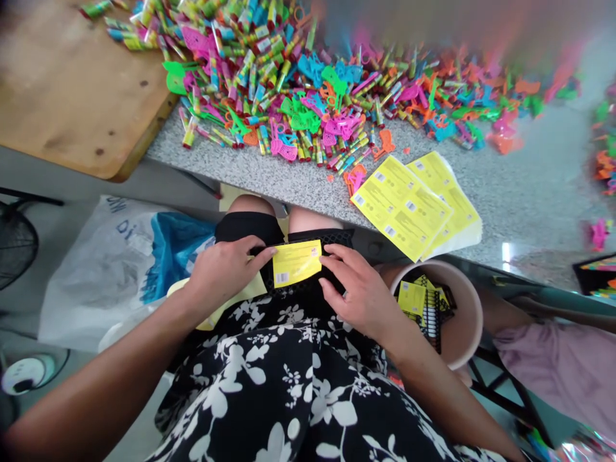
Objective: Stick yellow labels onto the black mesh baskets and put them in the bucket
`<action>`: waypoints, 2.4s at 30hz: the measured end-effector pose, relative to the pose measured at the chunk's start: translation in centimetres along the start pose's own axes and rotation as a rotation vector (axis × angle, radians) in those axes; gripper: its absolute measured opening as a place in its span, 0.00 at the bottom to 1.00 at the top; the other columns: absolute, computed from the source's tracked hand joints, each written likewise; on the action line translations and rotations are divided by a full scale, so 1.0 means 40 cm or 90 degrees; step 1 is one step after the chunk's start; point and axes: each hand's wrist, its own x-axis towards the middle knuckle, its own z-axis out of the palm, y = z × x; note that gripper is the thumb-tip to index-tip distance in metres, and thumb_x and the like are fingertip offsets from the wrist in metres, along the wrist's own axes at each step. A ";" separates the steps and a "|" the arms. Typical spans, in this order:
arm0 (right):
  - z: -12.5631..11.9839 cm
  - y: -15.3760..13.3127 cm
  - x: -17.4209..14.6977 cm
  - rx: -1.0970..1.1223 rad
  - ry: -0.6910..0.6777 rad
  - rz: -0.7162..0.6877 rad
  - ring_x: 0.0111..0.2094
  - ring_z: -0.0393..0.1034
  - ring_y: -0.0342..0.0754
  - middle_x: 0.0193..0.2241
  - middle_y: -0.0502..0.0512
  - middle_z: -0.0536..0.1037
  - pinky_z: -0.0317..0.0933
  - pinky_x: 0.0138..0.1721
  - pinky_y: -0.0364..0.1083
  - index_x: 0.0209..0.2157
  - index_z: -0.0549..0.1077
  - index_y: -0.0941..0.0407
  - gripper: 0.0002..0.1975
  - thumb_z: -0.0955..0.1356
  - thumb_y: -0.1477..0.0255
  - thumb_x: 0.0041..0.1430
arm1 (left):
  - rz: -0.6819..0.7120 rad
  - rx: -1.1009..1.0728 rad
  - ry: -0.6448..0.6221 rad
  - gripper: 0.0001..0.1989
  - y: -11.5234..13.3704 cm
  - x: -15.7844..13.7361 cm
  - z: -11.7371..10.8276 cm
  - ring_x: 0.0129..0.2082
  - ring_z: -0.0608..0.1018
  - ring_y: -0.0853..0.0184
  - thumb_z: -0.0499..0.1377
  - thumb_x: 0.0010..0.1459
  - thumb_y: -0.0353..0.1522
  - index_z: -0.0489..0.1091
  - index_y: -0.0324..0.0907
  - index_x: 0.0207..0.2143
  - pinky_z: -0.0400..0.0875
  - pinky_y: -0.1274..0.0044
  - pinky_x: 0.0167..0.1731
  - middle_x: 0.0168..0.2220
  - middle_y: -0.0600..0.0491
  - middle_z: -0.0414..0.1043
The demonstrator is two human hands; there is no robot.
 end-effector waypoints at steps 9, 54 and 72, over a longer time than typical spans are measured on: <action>0.039 -0.010 -0.007 -0.057 0.026 -0.039 0.57 0.73 0.59 0.65 0.67 0.69 0.70 0.62 0.63 0.62 0.72 0.51 0.21 0.70 0.72 0.69 | -0.012 -0.012 -0.014 0.28 0.006 0.000 0.001 0.36 0.84 0.50 0.49 0.70 0.55 0.80 0.49 0.49 0.71 0.69 0.34 0.33 0.46 0.83; -0.020 0.034 0.070 0.130 0.178 -0.016 0.30 0.76 0.45 0.32 0.51 0.82 0.70 0.34 0.45 0.45 0.81 0.51 0.08 0.73 0.75 0.65 | 0.219 0.029 -0.088 0.45 -0.031 -0.043 -0.009 0.48 0.83 0.49 0.68 0.57 0.54 0.60 0.41 0.69 0.71 0.69 0.41 0.52 0.43 0.81; 0.062 0.011 0.016 0.018 0.205 -0.212 0.42 0.77 0.50 0.41 0.58 0.81 0.75 0.44 0.50 0.59 0.74 0.52 0.27 0.72 0.86 0.62 | 0.085 -0.361 -0.097 0.19 -0.058 -0.044 -0.064 0.31 0.76 0.67 0.53 0.71 0.45 0.77 0.44 0.39 0.63 0.75 0.32 0.32 0.56 0.78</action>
